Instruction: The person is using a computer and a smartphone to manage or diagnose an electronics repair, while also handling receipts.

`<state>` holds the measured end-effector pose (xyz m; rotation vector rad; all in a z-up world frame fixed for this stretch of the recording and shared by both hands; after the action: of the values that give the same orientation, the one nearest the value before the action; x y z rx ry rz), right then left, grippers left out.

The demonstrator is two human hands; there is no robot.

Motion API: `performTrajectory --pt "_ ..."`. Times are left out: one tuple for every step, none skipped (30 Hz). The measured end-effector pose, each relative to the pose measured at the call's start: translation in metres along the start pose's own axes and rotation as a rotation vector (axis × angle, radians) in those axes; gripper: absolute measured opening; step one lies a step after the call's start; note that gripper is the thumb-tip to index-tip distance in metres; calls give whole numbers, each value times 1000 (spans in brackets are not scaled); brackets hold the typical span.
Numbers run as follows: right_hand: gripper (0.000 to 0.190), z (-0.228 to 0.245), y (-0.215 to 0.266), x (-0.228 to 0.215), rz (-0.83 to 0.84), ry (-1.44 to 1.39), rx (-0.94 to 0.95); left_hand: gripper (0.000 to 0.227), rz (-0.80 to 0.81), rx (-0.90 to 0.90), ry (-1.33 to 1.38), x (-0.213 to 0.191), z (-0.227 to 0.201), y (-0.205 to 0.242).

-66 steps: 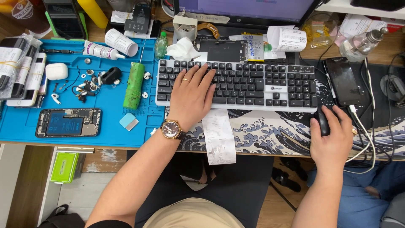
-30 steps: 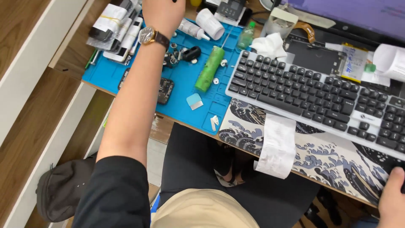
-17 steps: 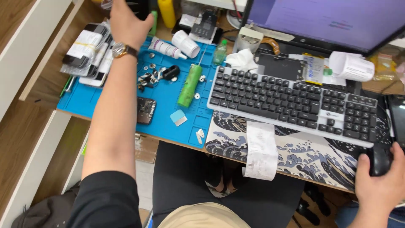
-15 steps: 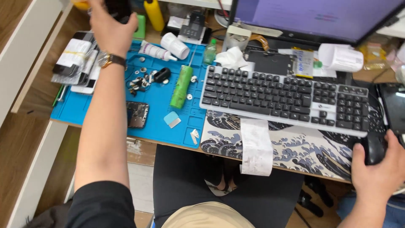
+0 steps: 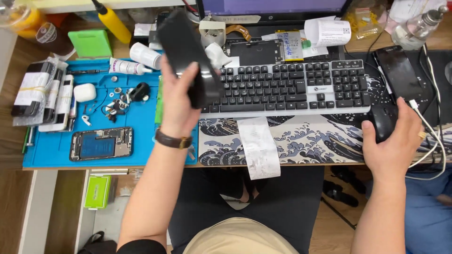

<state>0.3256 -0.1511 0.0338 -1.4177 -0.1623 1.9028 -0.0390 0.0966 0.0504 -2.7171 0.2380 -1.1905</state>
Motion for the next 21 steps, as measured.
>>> performTrajectory --pt "63 5 1 -1 6 -3 -20 66 -15 14 5 3 10 6" --pt "61 11 3 -7 -76 -10 -59 64 20 -26 31 10 24 12" --pt "60 17 5 -14 -162 -18 -97 62 59 -67 58 18 39 17" --pt "60 31 8 -13 -159 -22 -114 62 49 -54 64 18 47 21" --pt "52 44 12 -14 -164 -101 -128 65 131 -105 49 23 60 27" --pt "44 55 16 -14 -169 -182 -141 69 214 -156 33 29 74 33" --pt "44 72 18 -11 -158 -182 -143 69 202 -158 34 26 78 36" --pt "43 88 19 -4 -59 -277 -169 68 234 -246 50 27 88 42" --pt "41 104 23 1 32 -368 -182 69 277 -345 68 30 99 49" --pt "41 110 27 5 35 -361 -171 69 277 -358 70 28 100 52" --pt "38 124 31 13 119 -394 -277 70 313 -366 53 29 99 55" --pt "37 139 37 21 203 -426 -383 72 348 -373 36 30 98 57" --pt "37 143 35 25 204 -422 -380 72 350 -377 39 28 101 59" --pt "33 152 35 31 237 -392 -443 71 362 -335 33 25 101 59" --pt "30 161 36 38 273 -363 -509 71 369 -289 26 22 100 60" --pt "30 165 37 39 276 -361 -511 71 366 -289 29 23 100 61" --pt "22 165 34 37 218 -387 -444 71 375 -276 17 24 99 62" --pt "25 166 32 34 160 -412 -376 70 383 -263 4 24 98 63" --pt "25 166 34 35 168 -411 -382 70 375 -260 8 23 98 62" --pt "28 166 36 35 171 -432 -394 71 372 -255 25 24 98 61" --pt "34 165 39 34 174 -453 -404 71 369 -251 42 24 99 61"
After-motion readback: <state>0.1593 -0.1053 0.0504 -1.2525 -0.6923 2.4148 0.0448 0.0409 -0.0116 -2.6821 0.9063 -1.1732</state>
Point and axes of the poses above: each hand's wrist, its own y-axis away from the middle knuckle, its own x-axis out of the palm, z = x × y, the point moved 7 cm from there along -y, towards the middle knuckle, and after that the axes turned 11 degrees about x, right-handed, at the moved point
